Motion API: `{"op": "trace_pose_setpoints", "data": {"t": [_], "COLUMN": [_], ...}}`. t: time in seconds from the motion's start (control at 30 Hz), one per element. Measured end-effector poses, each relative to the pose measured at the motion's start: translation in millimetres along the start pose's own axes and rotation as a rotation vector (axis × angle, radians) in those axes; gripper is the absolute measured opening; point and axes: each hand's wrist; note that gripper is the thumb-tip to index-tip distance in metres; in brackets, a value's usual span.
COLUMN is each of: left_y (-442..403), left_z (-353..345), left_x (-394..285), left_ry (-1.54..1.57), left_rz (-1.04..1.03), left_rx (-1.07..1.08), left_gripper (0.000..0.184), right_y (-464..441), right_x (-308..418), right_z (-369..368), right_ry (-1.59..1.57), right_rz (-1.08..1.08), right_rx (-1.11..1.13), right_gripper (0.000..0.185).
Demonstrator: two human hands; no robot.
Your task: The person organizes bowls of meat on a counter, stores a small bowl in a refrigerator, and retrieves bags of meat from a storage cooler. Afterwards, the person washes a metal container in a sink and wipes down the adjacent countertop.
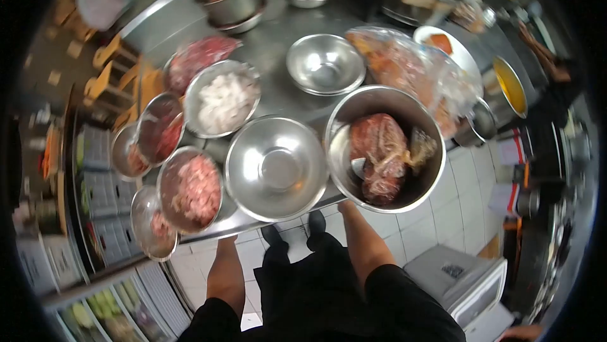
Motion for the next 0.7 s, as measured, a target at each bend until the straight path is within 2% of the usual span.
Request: {"op": "trace_pose_setpoints", "data": {"t": [0.23, 0.4, 0.47, 0.5, 0.6, 0.63, 0.67, 0.7], "left_y": [-40.8, -95.9, -15.3, 57.6, 46.0, 7.0, -33.0, -31.1], "left_z": [29.4, 106.0, 55.8, 9.1, -4.1, -3.9, 8.1, 2.4], "left_x": [18.2, 48.5, 60.2, 57.1, 62.3, 63.2, 67.0, 46.5], "left_ry": [0.099, 0.091, -0.171, -0.298, -0.647, -0.676, -0.435, -0.300], "left_rz": [0.048, 0.127, 0.207, 0.256, 0.450, 0.376, 0.033, -0.013], "left_rx": [0.358, 0.859, 0.710, 0.648, 0.585, 0.492, 0.559, 0.635], "left_gripper": [0.062, 0.058, 0.051, 0.048, 0.047, 0.047, 0.049, 0.049], "right_y": [42.1, 57.4, 55.5, 53.9, 50.4, 49.8, 49.0, 47.2], "right_x": [28.7, 27.9, 20.3, 14.2, -12.6, -20.5, -27.0, -31.9], "right_z": [-26.4, -25.6, -22.8, -22.6, -28.6, -29.0, -29.1, -26.9], "right_ry": [-0.049, -0.072, -0.083, -0.090, -0.115, -0.125, -0.130, -0.123], "right_rz": [0.055, 0.096, 0.114, 0.120, 0.150, 0.154, 0.165, 0.180], "right_rx": [-0.143, -0.209, -0.218, -0.222, -0.224, -0.223, -0.223, -0.234], "right_gripper": [0.050, 0.053, 0.055, 0.056, 0.058, 0.058, 0.059, 0.060]}}
Point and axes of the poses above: each hand's wrist, its own y-axis away from the middle knuckle, its own z-axis out of the back of the hand, x = y × z, and after that the axes turned 15 degrees about z, right-handed
